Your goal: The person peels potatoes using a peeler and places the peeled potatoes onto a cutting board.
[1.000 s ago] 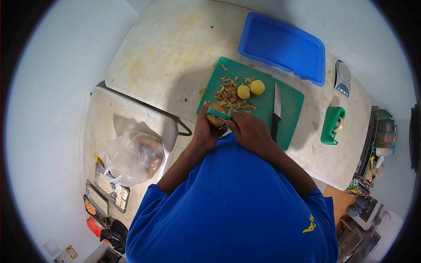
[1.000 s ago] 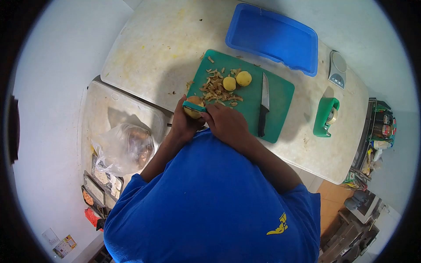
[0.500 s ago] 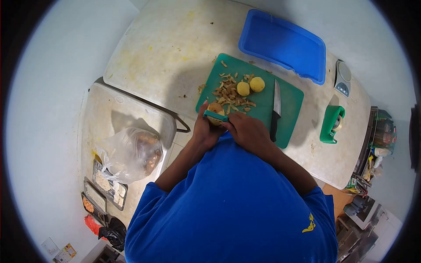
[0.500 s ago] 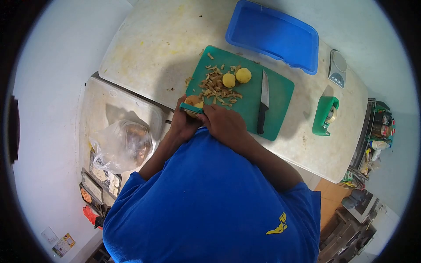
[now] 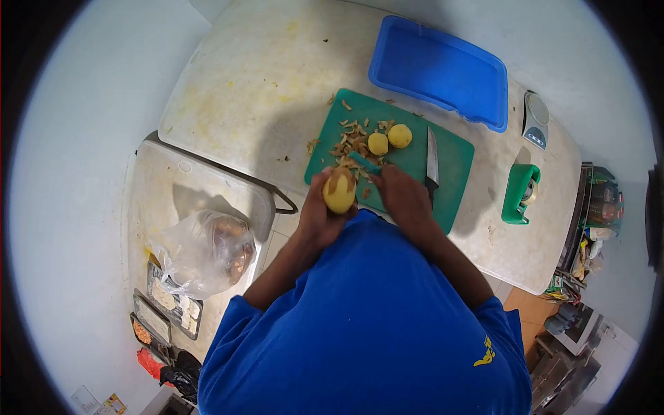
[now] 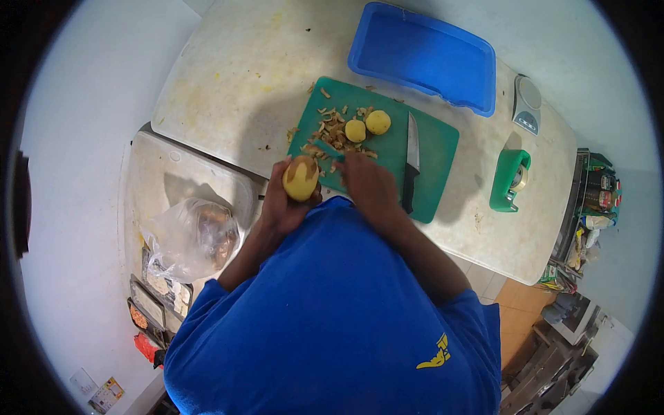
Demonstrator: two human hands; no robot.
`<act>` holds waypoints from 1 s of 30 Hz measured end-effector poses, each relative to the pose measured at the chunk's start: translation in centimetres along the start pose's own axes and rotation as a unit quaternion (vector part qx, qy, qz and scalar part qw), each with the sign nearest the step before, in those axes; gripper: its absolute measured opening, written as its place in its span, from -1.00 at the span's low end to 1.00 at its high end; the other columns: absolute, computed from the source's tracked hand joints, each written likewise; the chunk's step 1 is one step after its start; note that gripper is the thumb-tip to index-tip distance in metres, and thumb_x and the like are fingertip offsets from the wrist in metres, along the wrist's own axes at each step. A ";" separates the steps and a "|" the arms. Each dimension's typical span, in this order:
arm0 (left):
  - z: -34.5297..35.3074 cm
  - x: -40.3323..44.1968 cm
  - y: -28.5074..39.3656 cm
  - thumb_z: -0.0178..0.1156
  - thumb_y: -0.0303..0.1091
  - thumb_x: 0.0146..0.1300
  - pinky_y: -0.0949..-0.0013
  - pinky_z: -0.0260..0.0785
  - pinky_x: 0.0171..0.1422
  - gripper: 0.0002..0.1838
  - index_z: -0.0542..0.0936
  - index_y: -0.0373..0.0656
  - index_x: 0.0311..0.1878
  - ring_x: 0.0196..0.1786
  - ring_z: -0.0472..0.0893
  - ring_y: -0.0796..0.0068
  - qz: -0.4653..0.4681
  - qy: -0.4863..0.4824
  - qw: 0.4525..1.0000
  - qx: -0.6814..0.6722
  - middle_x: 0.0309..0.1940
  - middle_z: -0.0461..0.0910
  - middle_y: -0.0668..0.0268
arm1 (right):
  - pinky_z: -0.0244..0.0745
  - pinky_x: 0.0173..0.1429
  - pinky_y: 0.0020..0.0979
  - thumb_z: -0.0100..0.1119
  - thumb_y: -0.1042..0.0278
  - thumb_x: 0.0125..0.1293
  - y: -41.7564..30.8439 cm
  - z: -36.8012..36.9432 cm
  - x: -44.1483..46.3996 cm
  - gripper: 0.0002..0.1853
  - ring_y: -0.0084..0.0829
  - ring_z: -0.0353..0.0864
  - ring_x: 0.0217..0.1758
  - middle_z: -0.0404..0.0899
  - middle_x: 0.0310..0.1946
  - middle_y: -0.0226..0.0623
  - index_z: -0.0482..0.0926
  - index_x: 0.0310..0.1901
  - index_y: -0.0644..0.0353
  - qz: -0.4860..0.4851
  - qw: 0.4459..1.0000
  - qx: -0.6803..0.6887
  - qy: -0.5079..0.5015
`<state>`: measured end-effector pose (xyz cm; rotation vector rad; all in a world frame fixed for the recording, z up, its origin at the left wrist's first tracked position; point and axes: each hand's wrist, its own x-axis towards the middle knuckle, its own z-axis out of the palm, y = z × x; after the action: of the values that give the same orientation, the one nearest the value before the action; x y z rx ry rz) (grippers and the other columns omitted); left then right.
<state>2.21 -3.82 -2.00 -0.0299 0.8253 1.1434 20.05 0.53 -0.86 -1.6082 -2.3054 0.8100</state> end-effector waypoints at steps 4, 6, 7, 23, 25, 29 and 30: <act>2.5 -1.9 1.5 -0.10 0.11 0.42 0.39 0.39 -0.28 -0.53 0.49 -0.11 0.01 -0.29 0.48 0.37 0.021 -0.027 0.999 -0.009 -0.18 0.54 0.25 | 0.42 -0.22 0.04 -0.10 0.08 0.52 5.3 0.8 1.3 -0.63 0.12 0.58 -0.27 0.57 -0.41 0.04 0.45 -0.23 0.27 0.057 0.998 -0.026 -0.012; 1.2 -0.9 1.9 -0.11 0.11 0.42 0.41 0.38 -0.30 -0.53 0.49 -0.11 0.01 -0.32 0.48 0.36 0.022 -0.067 0.996 -0.052 -0.19 0.55 0.25 | 0.40 -0.23 0.04 -0.10 0.08 0.52 4.9 0.1 1.5 -0.62 0.13 0.56 -0.28 0.56 -0.41 0.05 0.44 -0.26 0.28 0.037 0.999 0.012 0.011; 1.4 -0.8 1.9 -0.11 0.11 0.42 0.43 0.37 -0.32 -0.52 0.49 -0.12 0.01 -0.32 0.48 0.36 0.020 -0.054 0.996 -0.069 -0.19 0.55 0.25 | 0.39 -0.24 0.04 -0.10 0.08 0.53 4.0 -0.8 1.2 -0.61 0.14 0.56 -0.29 0.55 -0.41 0.05 0.44 -0.27 0.29 0.032 0.999 0.032 0.022; 2.2 -0.7 1.5 -0.07 0.15 0.42 0.23 0.45 0.03 -0.51 0.49 -0.07 0.10 -0.02 0.58 0.37 0.030 -0.011 0.999 -0.006 -0.05 0.58 0.29 | 0.46 -0.23 -0.01 -0.03 0.10 0.49 -4.9 -3.7 -1.1 -0.65 0.06 0.61 -0.27 0.59 -0.35 -0.01 0.46 -0.22 0.30 -0.076 0.992 0.091 -0.034; 1.7 -0.6 1.4 -0.05 0.14 0.40 0.22 0.44 -0.02 -0.50 0.48 -0.07 0.11 -0.05 0.57 0.37 0.024 -0.030 0.999 -0.019 -0.07 0.58 0.28 | 0.52 -0.24 -0.06 -0.06 0.05 0.50 -4.6 -3.2 -1.2 -0.63 0.01 0.64 -0.29 0.61 -0.31 -0.05 0.48 -0.21 0.26 -0.085 0.994 0.071 -0.014; 1.8 -1.6 1.8 -0.05 0.08 0.40 0.24 0.42 -0.14 -0.53 0.48 -0.11 0.09 -0.17 0.55 0.32 0.015 -0.142 0.990 -0.019 -0.12 0.58 0.21 | 0.47 -0.24 0.01 -0.07 0.05 0.50 0.3 -0.8 0.6 -0.62 0.05 0.61 -0.31 0.59 -0.33 -0.01 0.46 -0.25 0.26 -0.054 0.997 0.043 0.032; 2.3 -2.1 2.0 -0.05 0.07 0.40 0.26 0.42 -0.17 -0.54 0.48 -0.11 0.09 -0.20 0.55 0.31 0.023 -0.178 0.984 0.007 -0.14 0.58 0.19 | 0.44 -0.24 0.04 -0.07 0.06 0.50 3.3 0.7 1.3 -0.62 0.07 0.60 -0.31 0.58 -0.36 0.01 0.45 -0.26 0.26 -0.043 0.998 0.035 0.042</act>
<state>1.49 -3.66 1.65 0.2015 0.5167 1.1450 21.88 2.30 -3.41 -1.4743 -2.2463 0.7786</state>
